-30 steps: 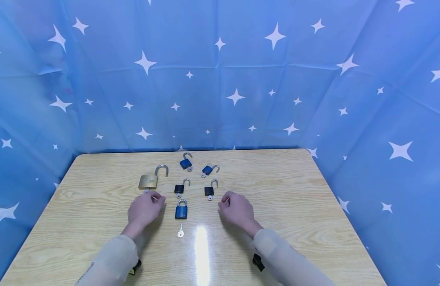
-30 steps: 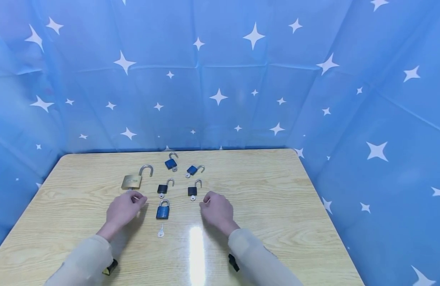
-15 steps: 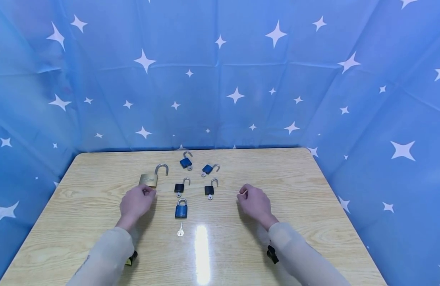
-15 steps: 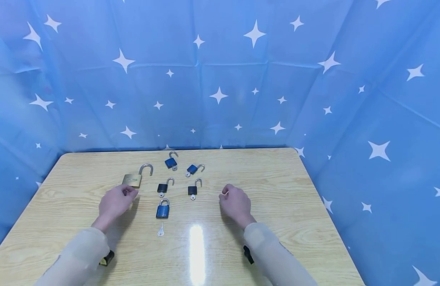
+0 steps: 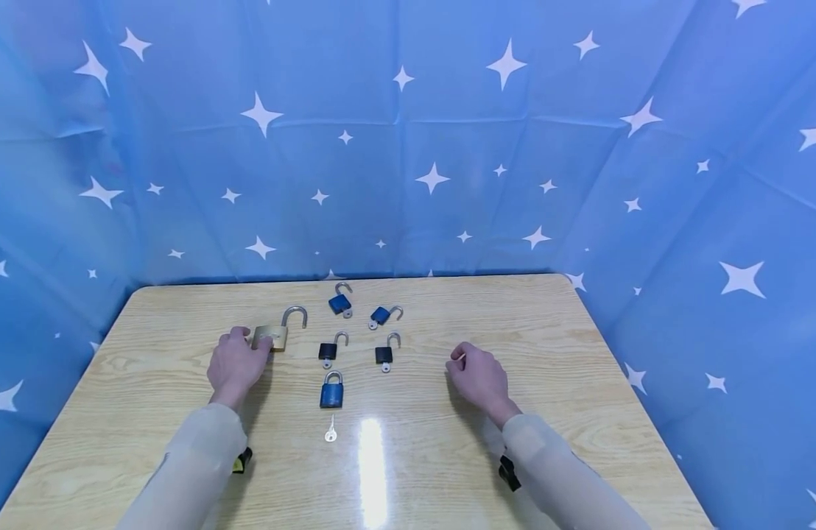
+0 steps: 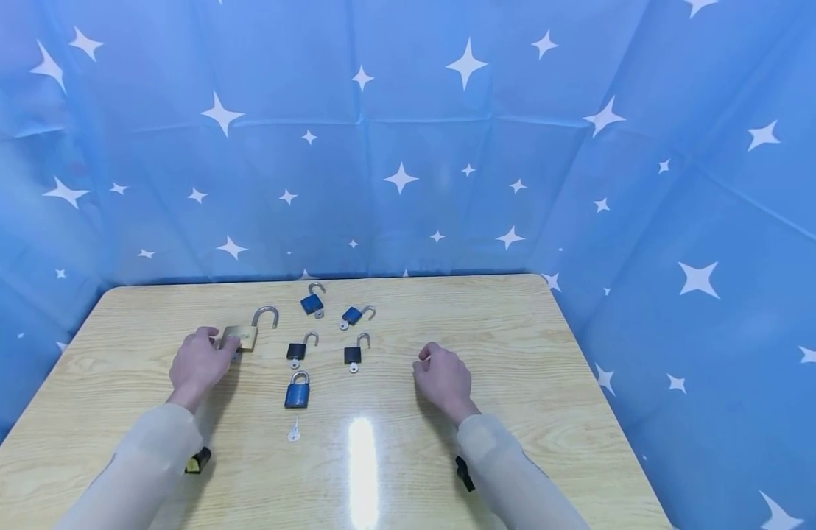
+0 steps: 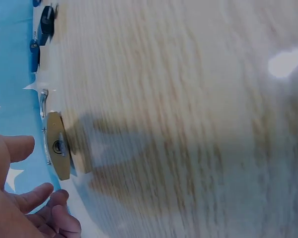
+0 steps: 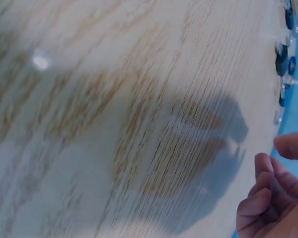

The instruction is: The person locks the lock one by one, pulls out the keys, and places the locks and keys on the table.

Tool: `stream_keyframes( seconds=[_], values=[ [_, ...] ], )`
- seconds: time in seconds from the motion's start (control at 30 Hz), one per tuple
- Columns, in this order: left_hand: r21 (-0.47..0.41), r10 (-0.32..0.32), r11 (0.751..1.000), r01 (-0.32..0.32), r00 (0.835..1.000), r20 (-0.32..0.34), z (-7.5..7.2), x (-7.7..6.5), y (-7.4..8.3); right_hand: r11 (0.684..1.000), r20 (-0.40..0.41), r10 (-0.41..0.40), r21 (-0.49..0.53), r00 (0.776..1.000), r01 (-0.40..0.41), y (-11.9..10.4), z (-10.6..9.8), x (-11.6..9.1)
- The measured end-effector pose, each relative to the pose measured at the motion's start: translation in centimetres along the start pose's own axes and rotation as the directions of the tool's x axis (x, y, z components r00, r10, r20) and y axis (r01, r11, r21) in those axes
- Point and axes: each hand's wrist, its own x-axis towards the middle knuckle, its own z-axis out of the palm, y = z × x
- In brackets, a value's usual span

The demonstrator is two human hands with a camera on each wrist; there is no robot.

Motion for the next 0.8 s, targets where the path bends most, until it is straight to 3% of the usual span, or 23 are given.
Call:
stream_keyframes(
  seconds=[0.27, 0.53, 0.8],
  values=[
    [0.022, -0.026, 0.999, 0.025, 0.999, 0.038, 0.4, 0.8, -0.5, 1.000, -0.014, -0.002, -0.001, 1.000, 0.002, -0.2, -0.1, -0.2],
    [0.035, -0.011, 0.999, 0.009, 0.998, 0.063, 0.6, 1.2, -0.4, 1.000, 0.003, 0.004, 0.014, 1.000, -0.004, -0.5, 0.0, -0.2],
    [0.011, -0.036, 0.999, 0.036, 0.994, 0.104, 0.8, 1.8, -0.6, 1.000, 0.016, -0.002, 0.025, 1.000, 0.002, -0.3, 0.1, -0.4]
  ],
)
